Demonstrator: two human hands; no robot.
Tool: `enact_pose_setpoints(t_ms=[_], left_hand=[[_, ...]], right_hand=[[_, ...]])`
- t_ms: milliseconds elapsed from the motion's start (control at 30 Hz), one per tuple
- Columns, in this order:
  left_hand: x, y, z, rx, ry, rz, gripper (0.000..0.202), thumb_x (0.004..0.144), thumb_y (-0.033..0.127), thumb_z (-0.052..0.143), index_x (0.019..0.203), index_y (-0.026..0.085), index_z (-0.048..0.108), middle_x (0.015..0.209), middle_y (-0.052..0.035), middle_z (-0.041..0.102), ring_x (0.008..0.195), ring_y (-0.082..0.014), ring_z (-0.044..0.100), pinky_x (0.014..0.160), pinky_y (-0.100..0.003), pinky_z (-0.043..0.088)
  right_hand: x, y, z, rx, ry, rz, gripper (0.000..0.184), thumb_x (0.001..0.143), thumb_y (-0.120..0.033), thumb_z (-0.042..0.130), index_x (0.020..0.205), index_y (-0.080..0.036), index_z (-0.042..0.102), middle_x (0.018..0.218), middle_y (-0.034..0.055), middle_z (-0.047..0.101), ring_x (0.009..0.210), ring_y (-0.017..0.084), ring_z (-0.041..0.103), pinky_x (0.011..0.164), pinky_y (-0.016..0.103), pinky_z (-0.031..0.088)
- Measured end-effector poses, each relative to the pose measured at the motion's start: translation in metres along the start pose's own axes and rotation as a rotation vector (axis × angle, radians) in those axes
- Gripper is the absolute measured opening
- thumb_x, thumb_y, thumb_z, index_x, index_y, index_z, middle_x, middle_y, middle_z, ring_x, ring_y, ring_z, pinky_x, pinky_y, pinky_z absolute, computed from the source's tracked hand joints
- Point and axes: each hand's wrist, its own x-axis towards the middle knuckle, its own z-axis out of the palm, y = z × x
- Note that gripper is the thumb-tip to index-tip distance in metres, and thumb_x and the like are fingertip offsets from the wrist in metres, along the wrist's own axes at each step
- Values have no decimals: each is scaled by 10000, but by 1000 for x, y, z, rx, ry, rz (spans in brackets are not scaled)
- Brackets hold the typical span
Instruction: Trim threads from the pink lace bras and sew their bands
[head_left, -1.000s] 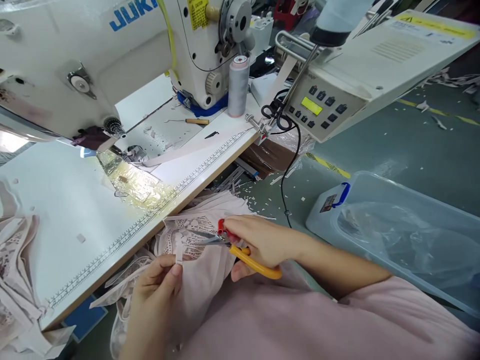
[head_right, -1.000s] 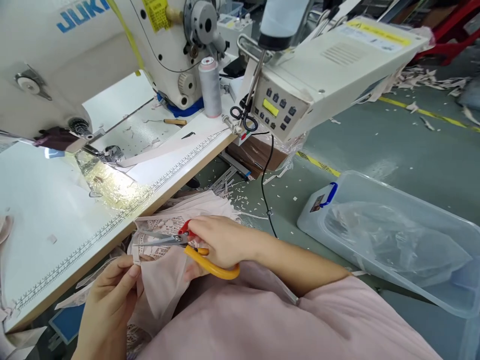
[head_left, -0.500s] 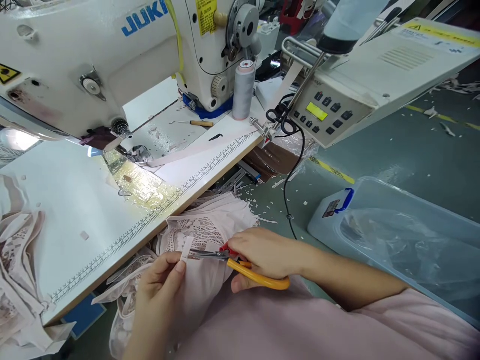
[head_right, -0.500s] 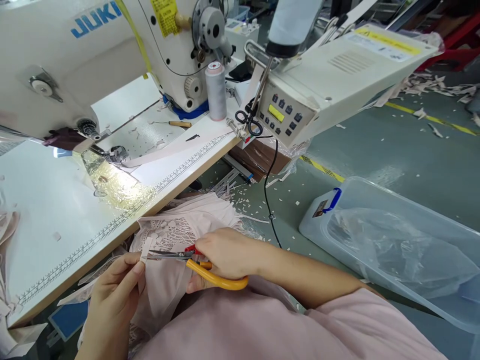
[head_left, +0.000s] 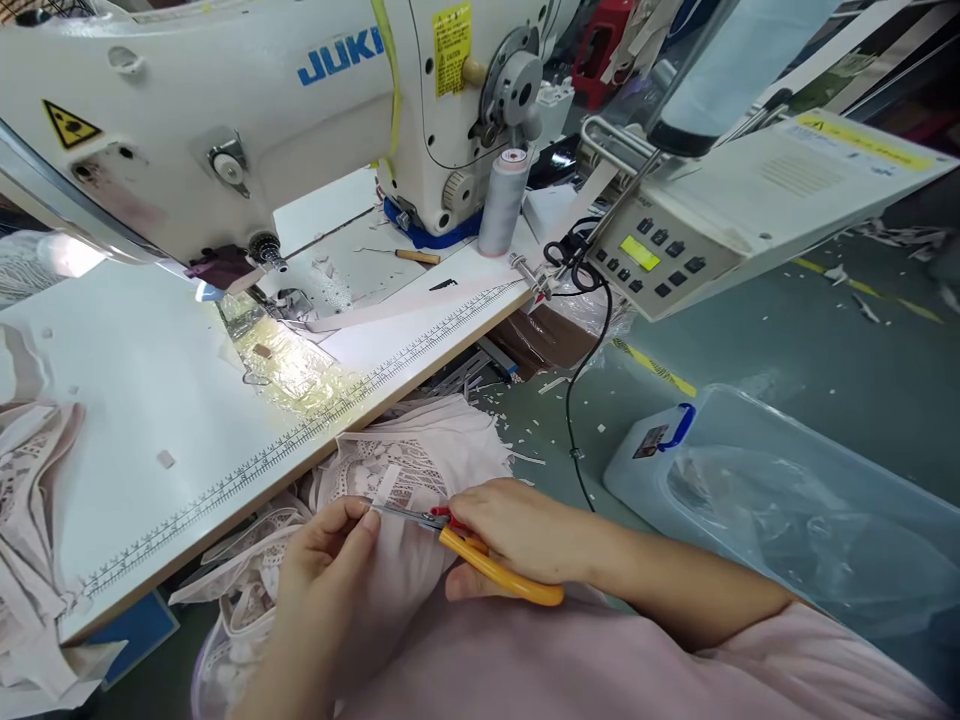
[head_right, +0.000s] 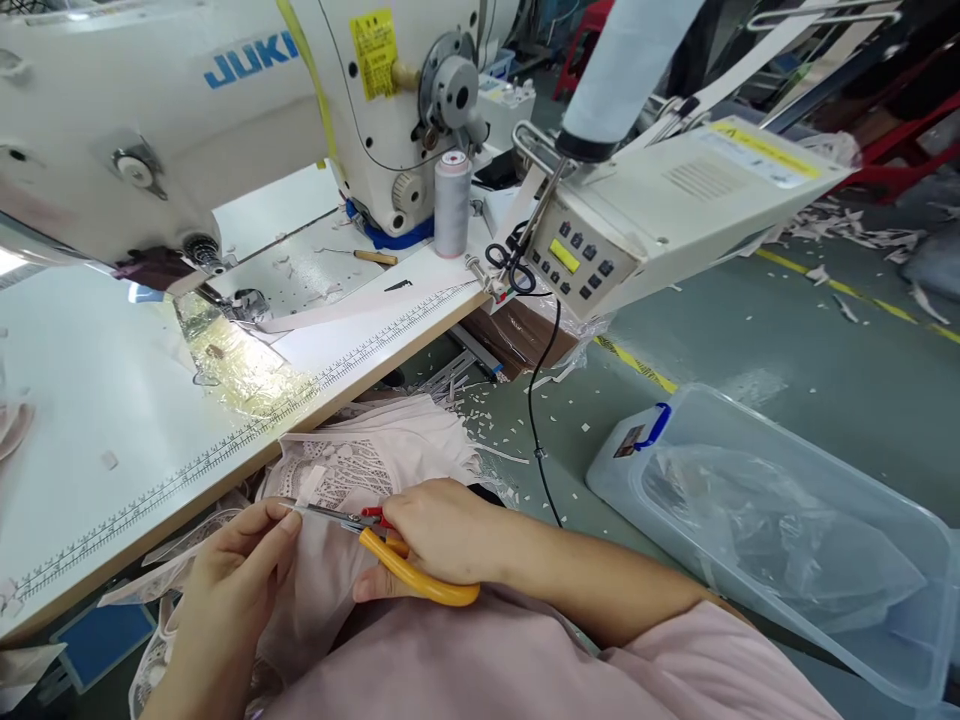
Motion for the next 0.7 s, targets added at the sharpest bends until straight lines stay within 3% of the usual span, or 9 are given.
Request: enact_pose_setpoints(t_ms=[200, 367, 467, 567, 700], left_hand=[[0, -1, 0, -50, -14, 10, 271, 620, 413, 739, 602, 192, 584, 445, 60, 381, 398, -51, 252, 357, -186, 205], [1, -4, -9, 7, -43, 58, 255, 646, 400, 727, 693, 166, 638, 499, 47, 459, 417, -57, 340, 382, -176, 289], [3, -6, -13, 99, -63, 196, 194, 672, 365, 718, 707, 178, 677, 633, -13, 586, 580, -126, 520, 511, -211, 425], [4, -8, -15, 125, -92, 389, 87, 701, 295, 706, 675, 212, 695, 774, -39, 632, 776, -178, 573, 668, -250, 465], [3, -13, -20, 130, -89, 371, 81, 696, 304, 716, 666, 229, 711, 761, -45, 642, 748, -193, 583, 641, -277, 474]], right_hand=[[2, -4, 8, -69, 47, 61, 546, 750, -694, 498, 775, -154, 575, 738, 86, 639, 639, 207, 584, 513, 262, 306], [3, -1, 12, -1, 89, 60, 452, 748, -608, 585, 667, -171, 503, 647, 31, 570, 558, 138, 486, 511, 244, 289], [1, 4, 6, 107, 281, 47, 507, 707, -649, 586, 608, -195, 384, 596, -17, 469, 510, 99, 361, 488, 235, 255], [2, 6, -1, 281, 514, -55, 568, 641, -699, 596, 607, -206, 318, 610, -33, 413, 534, 93, 329, 494, 227, 266], [9, -2, -5, 471, 603, -254, 495, 685, -611, 632, 623, -200, 364, 627, -33, 411, 578, 100, 358, 525, 222, 324]])
